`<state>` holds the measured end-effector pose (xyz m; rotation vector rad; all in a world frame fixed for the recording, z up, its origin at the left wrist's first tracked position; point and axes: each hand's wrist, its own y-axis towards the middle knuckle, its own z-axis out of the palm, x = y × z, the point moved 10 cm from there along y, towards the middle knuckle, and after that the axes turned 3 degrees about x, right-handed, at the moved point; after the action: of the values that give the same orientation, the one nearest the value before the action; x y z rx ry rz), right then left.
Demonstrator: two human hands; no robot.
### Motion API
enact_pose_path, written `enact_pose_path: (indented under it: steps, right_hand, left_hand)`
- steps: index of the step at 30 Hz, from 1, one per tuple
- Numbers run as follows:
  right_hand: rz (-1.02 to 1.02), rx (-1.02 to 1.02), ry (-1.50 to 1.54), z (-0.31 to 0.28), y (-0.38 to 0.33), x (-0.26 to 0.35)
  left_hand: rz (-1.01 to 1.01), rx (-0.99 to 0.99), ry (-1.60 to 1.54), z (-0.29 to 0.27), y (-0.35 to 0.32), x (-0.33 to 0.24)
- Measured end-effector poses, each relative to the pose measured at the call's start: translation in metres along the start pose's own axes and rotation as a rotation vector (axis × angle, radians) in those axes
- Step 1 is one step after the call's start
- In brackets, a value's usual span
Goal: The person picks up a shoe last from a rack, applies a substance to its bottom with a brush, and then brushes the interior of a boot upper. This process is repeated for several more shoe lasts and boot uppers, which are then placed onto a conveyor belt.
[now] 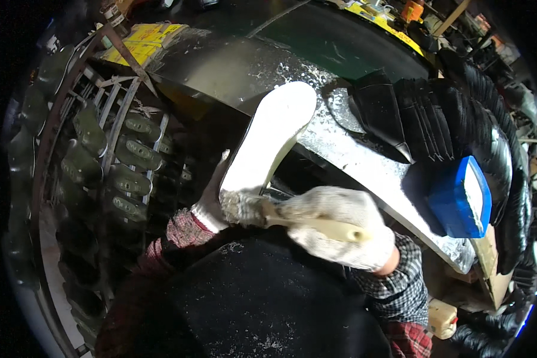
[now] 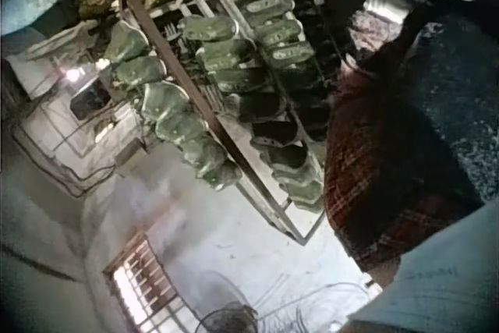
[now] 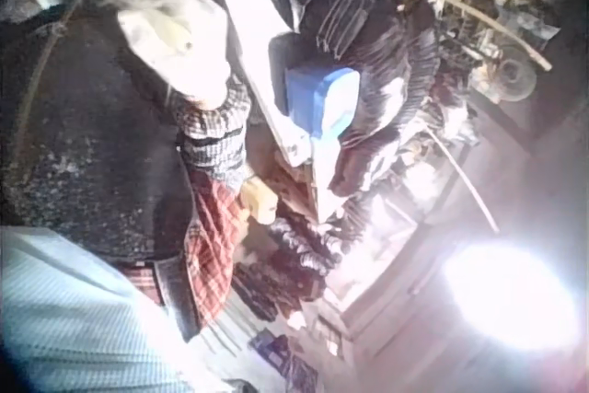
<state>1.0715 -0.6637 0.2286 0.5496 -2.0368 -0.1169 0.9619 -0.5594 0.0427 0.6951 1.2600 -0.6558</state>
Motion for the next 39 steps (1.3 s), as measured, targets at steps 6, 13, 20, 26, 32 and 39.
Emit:
enact_pose_path:
  steps: [6,13,20,26,32,39]
  right_hand:
    - [0.422,-0.706,0.263,-0.087,-0.048,-0.124]
    - [0.238,-0.166,-0.470,-0.038,0.015,-0.058]
    - [0.410,-0.374,-0.044,-0.067,0.008,-0.080]
    - [-0.149,0.001,-0.434,-0.004,0.026,-0.001]
    - [0.067,-0.222,-0.425,-0.100,0.077,-0.100]
    - [-0.311,0.112,-0.467,-0.001,0.063,0.023]
  left_hand:
    - [-0.576,0.073,-1.068,0.016,-0.015,0.044]
    - [-0.597,-0.106,-1.025,-0.016,-0.029,0.072]
    - [-0.490,0.142,-1.227,0.006,-0.017,0.038]
    - [-0.471,-0.062,-1.384,-0.014,-0.022,0.047]
    - [-0.502,-0.092,-1.143,-0.008,-0.021,0.035]
    - [-0.281,0.130,-1.270,-0.016,0.016,-0.022]
